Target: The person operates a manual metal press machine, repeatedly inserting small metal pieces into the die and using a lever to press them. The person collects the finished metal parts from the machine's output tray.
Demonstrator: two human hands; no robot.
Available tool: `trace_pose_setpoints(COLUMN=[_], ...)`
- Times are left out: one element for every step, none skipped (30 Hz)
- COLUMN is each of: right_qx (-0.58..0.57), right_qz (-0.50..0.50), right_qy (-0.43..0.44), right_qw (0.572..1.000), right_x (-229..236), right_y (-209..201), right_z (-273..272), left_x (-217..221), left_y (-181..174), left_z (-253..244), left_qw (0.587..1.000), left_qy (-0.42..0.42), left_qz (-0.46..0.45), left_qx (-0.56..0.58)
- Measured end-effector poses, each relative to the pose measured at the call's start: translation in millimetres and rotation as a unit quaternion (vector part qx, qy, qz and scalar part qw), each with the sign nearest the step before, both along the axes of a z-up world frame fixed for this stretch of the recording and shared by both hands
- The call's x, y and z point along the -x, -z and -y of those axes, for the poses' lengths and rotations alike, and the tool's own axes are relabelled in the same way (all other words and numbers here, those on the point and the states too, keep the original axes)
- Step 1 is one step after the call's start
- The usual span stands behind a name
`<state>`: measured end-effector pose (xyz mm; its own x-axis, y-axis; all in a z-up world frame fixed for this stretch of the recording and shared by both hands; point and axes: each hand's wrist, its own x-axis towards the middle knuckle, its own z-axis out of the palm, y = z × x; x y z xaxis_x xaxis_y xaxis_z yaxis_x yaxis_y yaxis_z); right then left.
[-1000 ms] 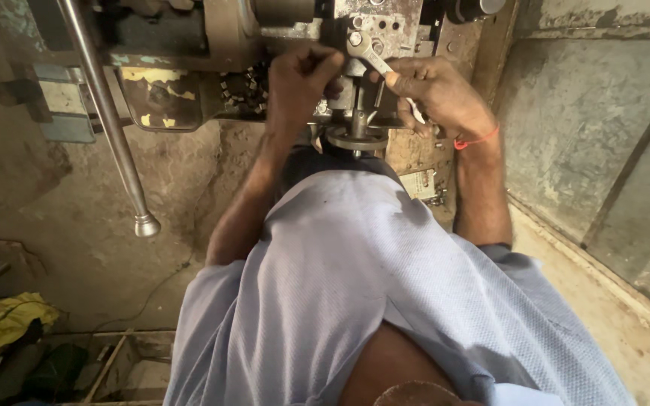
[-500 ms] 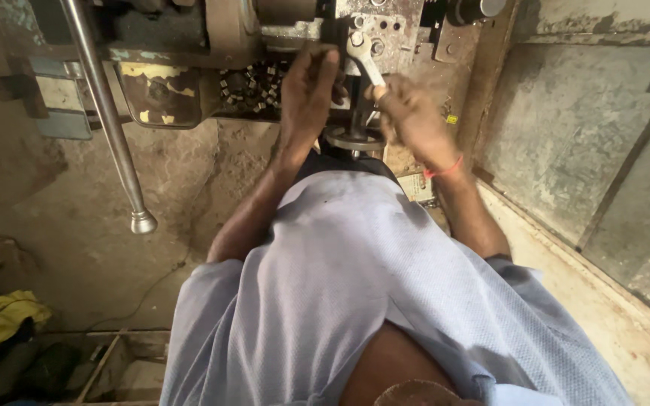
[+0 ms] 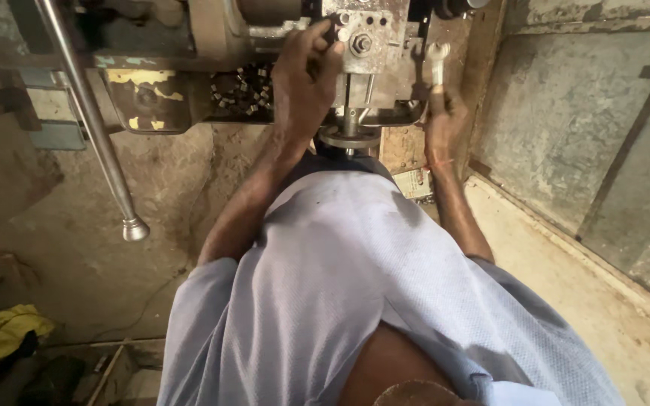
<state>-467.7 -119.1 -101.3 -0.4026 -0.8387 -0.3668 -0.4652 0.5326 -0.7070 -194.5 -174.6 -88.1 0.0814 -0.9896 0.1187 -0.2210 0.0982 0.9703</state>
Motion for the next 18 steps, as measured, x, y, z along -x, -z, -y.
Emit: trace_pose_setpoints(right_qx=[0.007,0.015,0.023,0.024,0.024,0.025,0.047,0.068,0.089,0.108,0.126,0.144,0.154,0.164,0.174,0.187,0.2,0.214], right_qz=[-0.001,0.0,0.0,-0.019,-0.038,-0.058,-0.077,-0.095,-0.114,-0.149,-0.184,-0.22,-0.254,-0.289,-0.323,-0.363,-0.402,-0.439], right_qy=[-0.003,-0.006,-0.01,-0.03,-0.05,-0.071,-0.101,-0.131,-0.162,-0.19,-0.219,-0.246,-0.254,-0.263,-0.27,-0.283,-0.294,-0.305], right_qw=[1.0,1.0,1.0,0.999,0.998,0.995,0.991,0.984,0.976,0.964,0.95,0.933,0.92,0.906,0.89,0.868,0.844,0.818], right_x=[5.7,6.7,8.2,9.4,9.6,10.4,11.4,12.7,14.7,17.1,19.1,20.6,20.6,19.7,18.2,17.2,15.8,11.9], right_y=[6.7,14.4,18.8,21.3,23.4,24.2,25.5,28.7,32.2,35.2,37.9,40.2,42.1,42.9,42.7,41.2,39.2,37.7], right_z=[-1.9,-2.2,-2.9,-3.7,-2.3,-0.7,0.6,4.2,7.5,9.9,11.9,13.1,13.7,15.0,16.0,16.5,17.7,18.6], left_x=[2.7,4.2,6.7,9.0,9.5,5.3,-1.9,-5.8,-1.5,5.0,8.2,7.8,6.3,5.5,6.7,9.7,12.6,15.1], left_y=[-0.4,-4.0,-10.5,-19.2,-29.2,-40.5,-51.6,-59.5,-61.8,-61.1,-60.3,-59.9,-59.3,-57.8,-54.9,-50.8,-46.0,-40.7], left_z=[5.1,8.6,9.7,9.1,8.1,4.3,-3.0,-6.9,-1.3,7.5,11.1,8.6,4.9,2.7,2.7,2.6,3.0,5.8], left_qw=[0.999,0.997,0.995,0.992,0.989,0.951,0.888,0.801,0.866,0.918,0.956,0.957,0.958,0.958,0.957,0.955,0.954,0.952], left_qy=[0.012,0.022,0.014,0.006,-0.001,-0.004,-0.006,-0.01,0.01,0.03,0.05,0.052,0.055,0.057,0.051,0.044,0.038,0.028], left_qz=[0.033,0.067,0.09,0.114,0.138,0.277,0.407,0.527,0.452,0.369,0.281,0.275,0.269,0.262,0.271,0.28,0.289,0.293], left_qx=[0.008,0.016,0.031,0.045,0.059,0.138,0.214,0.284,0.215,0.143,0.069,0.078,0.088,0.098,0.09,0.081,0.072,0.078])
